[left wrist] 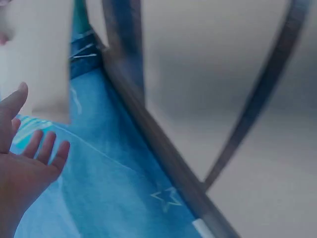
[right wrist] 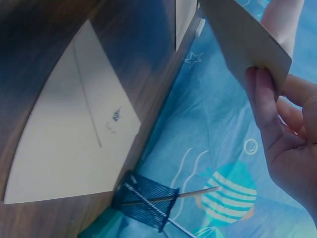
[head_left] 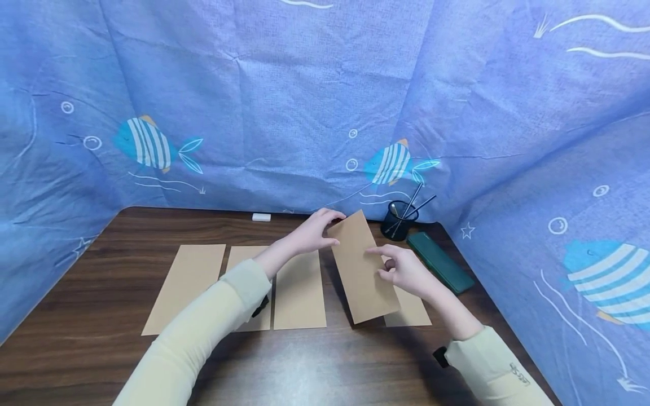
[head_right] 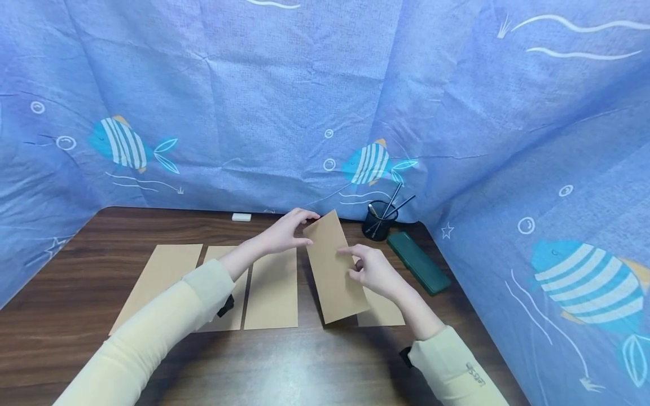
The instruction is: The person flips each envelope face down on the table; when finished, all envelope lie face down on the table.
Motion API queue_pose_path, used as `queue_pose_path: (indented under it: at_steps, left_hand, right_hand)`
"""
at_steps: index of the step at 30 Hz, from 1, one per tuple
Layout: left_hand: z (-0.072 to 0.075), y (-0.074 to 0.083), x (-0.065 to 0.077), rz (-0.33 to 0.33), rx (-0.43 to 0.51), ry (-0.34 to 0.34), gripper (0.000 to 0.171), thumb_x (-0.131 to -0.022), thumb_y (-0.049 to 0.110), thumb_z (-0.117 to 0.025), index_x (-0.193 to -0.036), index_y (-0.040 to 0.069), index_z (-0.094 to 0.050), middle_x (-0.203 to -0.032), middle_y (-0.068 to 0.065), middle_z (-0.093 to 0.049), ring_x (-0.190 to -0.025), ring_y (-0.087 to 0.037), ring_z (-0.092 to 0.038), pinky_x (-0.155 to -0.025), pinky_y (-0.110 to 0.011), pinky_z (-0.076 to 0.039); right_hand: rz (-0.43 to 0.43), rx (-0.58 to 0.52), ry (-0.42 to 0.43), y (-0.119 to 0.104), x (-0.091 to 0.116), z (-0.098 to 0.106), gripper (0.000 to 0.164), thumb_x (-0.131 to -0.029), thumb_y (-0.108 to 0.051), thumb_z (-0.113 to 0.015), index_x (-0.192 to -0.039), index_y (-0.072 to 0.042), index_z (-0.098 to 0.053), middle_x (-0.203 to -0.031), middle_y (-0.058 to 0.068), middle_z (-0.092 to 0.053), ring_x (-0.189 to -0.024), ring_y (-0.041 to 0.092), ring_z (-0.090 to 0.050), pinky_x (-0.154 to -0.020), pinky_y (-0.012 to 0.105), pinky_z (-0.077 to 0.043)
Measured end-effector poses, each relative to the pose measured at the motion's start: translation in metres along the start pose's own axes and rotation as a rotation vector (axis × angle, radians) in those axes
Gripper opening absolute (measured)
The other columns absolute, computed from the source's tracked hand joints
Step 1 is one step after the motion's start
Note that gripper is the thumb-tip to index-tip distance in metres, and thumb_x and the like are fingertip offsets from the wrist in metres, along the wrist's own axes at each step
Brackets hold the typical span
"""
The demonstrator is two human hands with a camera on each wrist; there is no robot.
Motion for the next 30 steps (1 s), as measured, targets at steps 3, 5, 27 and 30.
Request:
queue_pose_path:
  at_steps: [3,5,27,30]
  left_hand:
    - [-0.005,-0.015,0.005,0.047,0.0,-0.004,0.062,-0.082,0.023,-0.074,-0.135,0.009,-0.045,-0.134,-0.015,-0.047,-0.127,-0.028,-0.041,-0.107,-0.041,-0.034]
    - [-0.009,-0.025,0.008,0.085,0.042,-0.006,0.062,-0.082,0.022,-0.074,-0.135,0.009,-0.045,-0.13,-0.016,-0.05,-0.123,-0.028,-0.046,-0.105,-0.041,-0.036]
    - [-0.041,-0.037,0.024,0.106,-0.002,-0.078,0.068,-0.074,0.028,-0.08,-0.133,0.009,-0.051,-0.131,-0.01,-0.054,-0.123,-0.031,-0.04,-0.103,-0.051,-0.031]
    - [-0.046,-0.041,0.028,0.125,-0.042,-0.106,0.072,-0.073,0.03,-0.08,-0.134,0.009,-0.05,-0.133,-0.01,-0.052,-0.124,-0.032,-0.038,-0.101,-0.053,-0.031]
  right_hand:
    - [-0.045,-0.078,0.017,0.009,0.001,0.0,0.047,-0.078,0.005,-0.068,-0.123,-0.007,-0.061,-0.121,0.015,-0.062,-0.066,0.006,-0.06,-0.057,0.02,-0.047]
    - [-0.08,-0.147,0.018,0.016,0.002,-0.002,0.047,-0.079,0.004,-0.067,-0.124,-0.007,-0.06,-0.124,0.016,-0.06,-0.071,0.007,-0.063,-0.057,0.021,-0.048]
    - [-0.035,-0.158,-0.092,0.055,0.002,-0.052,0.065,-0.073,0.0,-0.077,-0.132,-0.002,-0.051,-0.135,0.017,-0.051,-0.063,0.008,-0.047,-0.056,0.02,-0.042]
    - [-0.019,-0.083,-0.125,0.057,0.001,-0.059,0.07,-0.071,-0.007,-0.081,-0.133,-0.003,-0.05,-0.135,0.016,-0.051,-0.069,0.011,-0.048,-0.063,0.022,-0.043]
Point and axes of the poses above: each hand's wrist, its own x-axis away from the middle knuckle, its own z-axis out of the back of the hand, y = z × x, the point moved 10 cm from there along -x, towards the middle knuckle
